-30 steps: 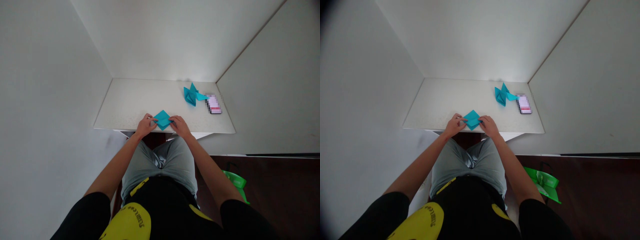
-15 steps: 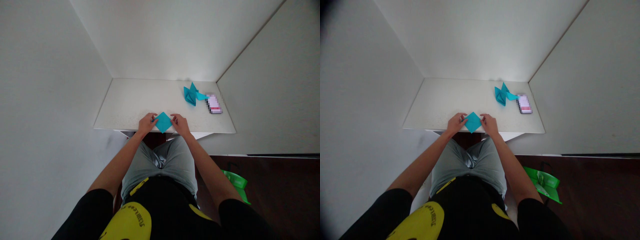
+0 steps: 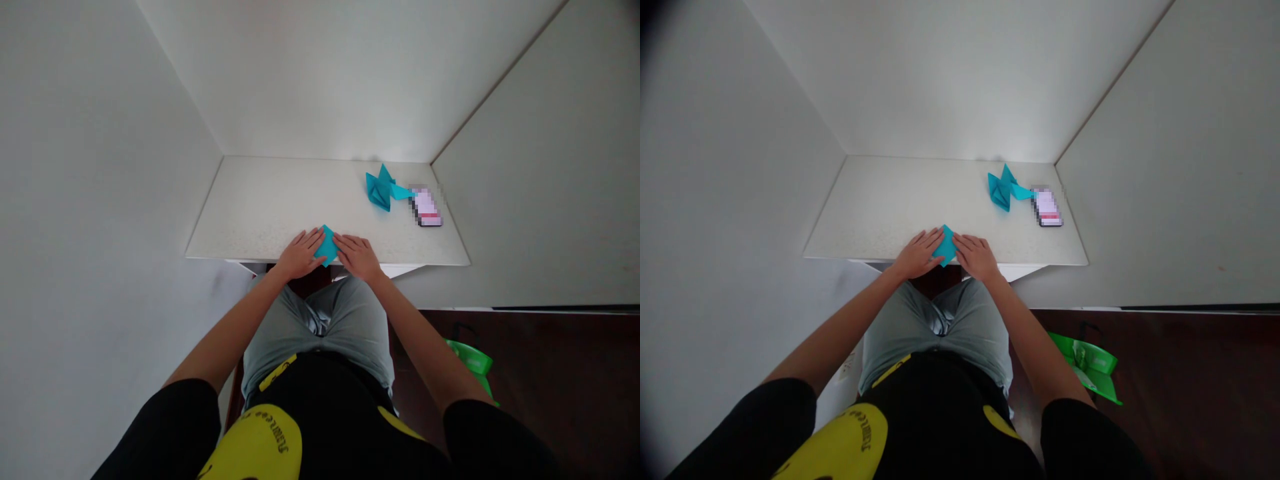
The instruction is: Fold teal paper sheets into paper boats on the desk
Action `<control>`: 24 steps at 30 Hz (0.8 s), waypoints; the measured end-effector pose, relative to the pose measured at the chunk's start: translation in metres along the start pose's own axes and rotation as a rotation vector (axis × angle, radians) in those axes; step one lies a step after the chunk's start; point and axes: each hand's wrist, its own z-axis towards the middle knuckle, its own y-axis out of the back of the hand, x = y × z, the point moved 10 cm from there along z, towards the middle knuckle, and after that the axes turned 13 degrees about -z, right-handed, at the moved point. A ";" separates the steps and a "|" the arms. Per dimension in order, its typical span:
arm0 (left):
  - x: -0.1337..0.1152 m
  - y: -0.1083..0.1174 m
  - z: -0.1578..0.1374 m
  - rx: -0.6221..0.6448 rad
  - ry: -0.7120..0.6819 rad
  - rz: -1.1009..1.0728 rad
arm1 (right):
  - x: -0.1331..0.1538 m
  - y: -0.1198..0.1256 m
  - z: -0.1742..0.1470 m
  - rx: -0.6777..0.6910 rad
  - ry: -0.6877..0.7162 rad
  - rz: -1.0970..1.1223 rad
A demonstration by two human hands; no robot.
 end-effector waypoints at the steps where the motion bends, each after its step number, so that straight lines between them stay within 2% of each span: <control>1: -0.002 0.000 -0.005 0.001 -0.010 0.005 | 0.002 0.001 -0.004 -0.003 0.017 -0.002; 6: -0.008 -0.002 -0.027 -0.017 -0.056 -0.015 | 0.009 0.003 -0.024 -0.004 0.082 0.022; 13: -0.009 0.000 -0.036 -0.037 -0.072 -0.108 | 0.001 0.002 -0.030 -0.022 0.004 0.118; 16: -0.002 0.017 -0.031 -0.150 0.001 -0.249 | -0.007 0.012 -0.023 -0.056 -0.063 0.228; 20: 0.021 0.045 -0.020 -0.394 0.180 -0.564 | -0.027 0.029 -0.008 -0.137 -0.204 0.483; 24: 0.043 0.052 -0.004 -0.529 0.266 -0.799 | -0.052 0.026 0.007 -0.195 -0.401 0.813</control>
